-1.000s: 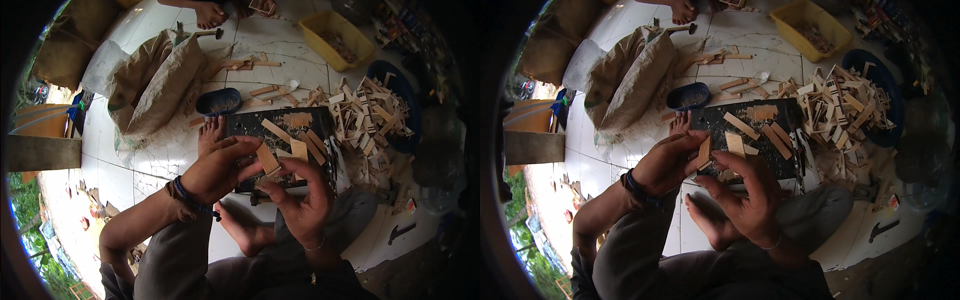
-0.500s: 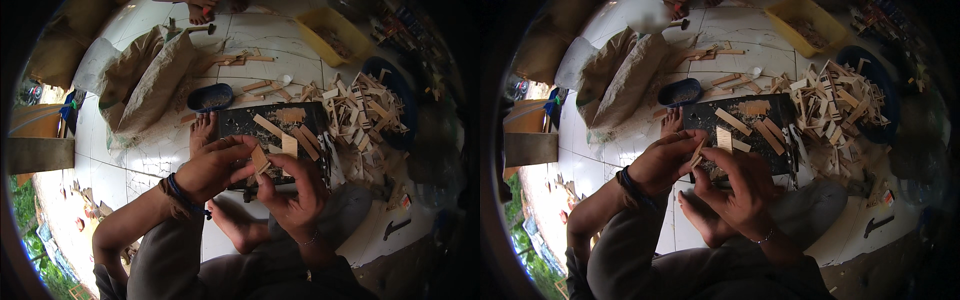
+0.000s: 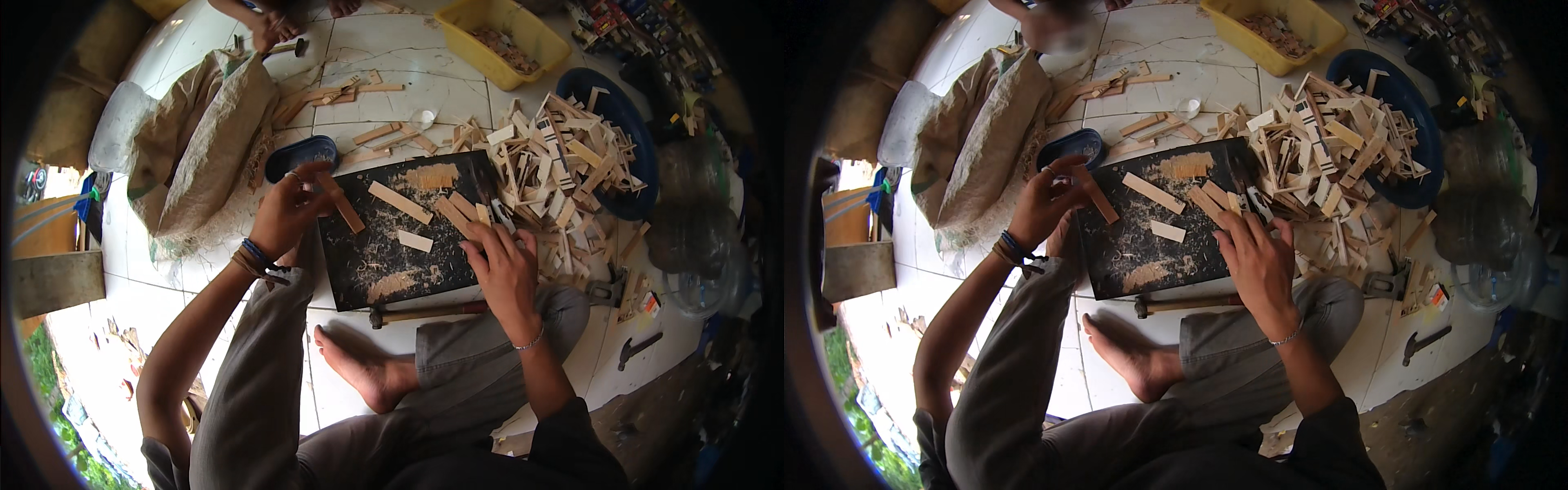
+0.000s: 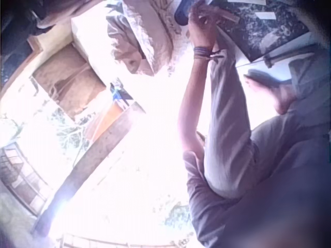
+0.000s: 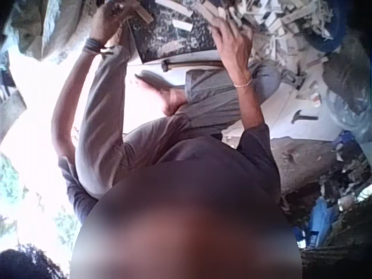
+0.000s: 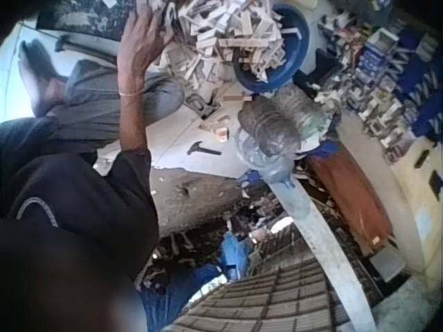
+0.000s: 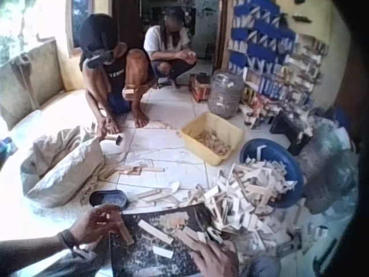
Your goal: The person sits on the floor and uses a hammer and chisel to carve small wooden pieces. They repeatedly position the chisel on the wood and strike it with the hammer, then inspect the carved pieces and place them aside.
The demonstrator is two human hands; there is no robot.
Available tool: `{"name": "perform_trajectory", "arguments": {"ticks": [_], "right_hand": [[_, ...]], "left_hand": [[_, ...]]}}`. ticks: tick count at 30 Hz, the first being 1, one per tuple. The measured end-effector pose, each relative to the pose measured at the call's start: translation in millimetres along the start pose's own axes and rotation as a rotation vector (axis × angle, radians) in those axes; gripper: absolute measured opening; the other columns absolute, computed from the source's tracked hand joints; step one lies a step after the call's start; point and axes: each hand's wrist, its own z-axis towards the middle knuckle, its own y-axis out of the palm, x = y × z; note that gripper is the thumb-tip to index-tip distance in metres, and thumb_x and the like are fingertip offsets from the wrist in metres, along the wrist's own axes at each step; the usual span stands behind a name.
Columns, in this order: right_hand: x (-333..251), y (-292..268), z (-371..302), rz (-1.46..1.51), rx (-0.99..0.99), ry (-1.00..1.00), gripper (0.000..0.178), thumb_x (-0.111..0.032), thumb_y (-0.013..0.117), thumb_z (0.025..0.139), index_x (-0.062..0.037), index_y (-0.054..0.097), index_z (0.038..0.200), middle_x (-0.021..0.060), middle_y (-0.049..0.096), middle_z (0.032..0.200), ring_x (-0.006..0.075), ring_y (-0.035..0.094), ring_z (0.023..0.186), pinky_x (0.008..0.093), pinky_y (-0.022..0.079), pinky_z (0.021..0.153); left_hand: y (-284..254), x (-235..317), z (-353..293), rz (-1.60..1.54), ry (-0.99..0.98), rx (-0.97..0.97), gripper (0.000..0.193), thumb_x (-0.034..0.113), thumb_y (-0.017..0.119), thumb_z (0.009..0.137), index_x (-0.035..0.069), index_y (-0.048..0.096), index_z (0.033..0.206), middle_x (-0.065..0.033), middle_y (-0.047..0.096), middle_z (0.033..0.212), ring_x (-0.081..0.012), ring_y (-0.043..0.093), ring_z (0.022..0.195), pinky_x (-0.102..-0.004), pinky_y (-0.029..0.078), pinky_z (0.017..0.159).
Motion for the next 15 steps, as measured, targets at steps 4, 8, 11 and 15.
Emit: {"name": "perform_trajectory", "arguments": {"ticks": [4, 8, 11, 15], "right_hand": [[-2.6, 4.2, 2.9, -0.013, 0.000, 0.018, 0.024, -0.020, 0.071, 0.096, -0.0113, 0.066, 0.117, 0.0044, 0.070, 0.100, 0.0252, 0.066, 0.088, 0.0413, 0.042, 0.093], [-4.1, 8.4, 5.0, 0.046, 0.033, 0.075, 0.024, -0.017, 0.072, 0.095, -0.0105, 0.065, 0.117, 0.0051, 0.072, 0.100, 0.0247, 0.067, 0.089, 0.0414, 0.042, 0.093], [-6.1, 8.3, 9.5, 0.075, 0.031, 0.098, 0.024, -0.015, 0.074, 0.093, -0.0098, 0.067, 0.116, 0.0064, 0.074, 0.099, 0.0247, 0.067, 0.091, 0.0404, 0.042, 0.094], [-15.8, -2.9, 13.3, 0.313, 0.084, 0.173, 0.022, -0.010, 0.078, 0.089, -0.0088, 0.073, 0.110, 0.0072, 0.075, 0.097, 0.0244, 0.068, 0.091, 0.0377, 0.047, 0.089]], "left_hand": [[6.5, 10.0, -2.7, 0.585, 0.366, 0.082, 0.041, 0.021, 0.079, 0.091, 0.010, 0.071, 0.129, -0.0151, 0.060, 0.136, -0.0272, 0.071, 0.099, -0.0375, 0.059, 0.081], [15.9, 29.2, -1.4, 0.700, 0.512, 0.145, 0.035, 0.023, 0.078, 0.092, 0.010, 0.072, 0.124, -0.0141, 0.064, 0.130, -0.0252, 0.072, 0.093, -0.0352, 0.059, 0.078], [28.3, 48.8, -7.5, 0.361, 0.284, -0.034, 0.032, 0.022, 0.077, 0.093, 0.009, 0.072, 0.121, -0.0133, 0.068, 0.120, -0.0241, 0.072, 0.084, -0.0336, 0.058, 0.077], [50.1, 75.2, -12.2, 0.085, 0.039, -0.318, 0.028, 0.022, 0.074, 0.098, 0.008, 0.073, 0.122, -0.0070, 0.075, 0.112, -0.0178, 0.075, 0.092, -0.0284, 0.058, 0.079]]}}
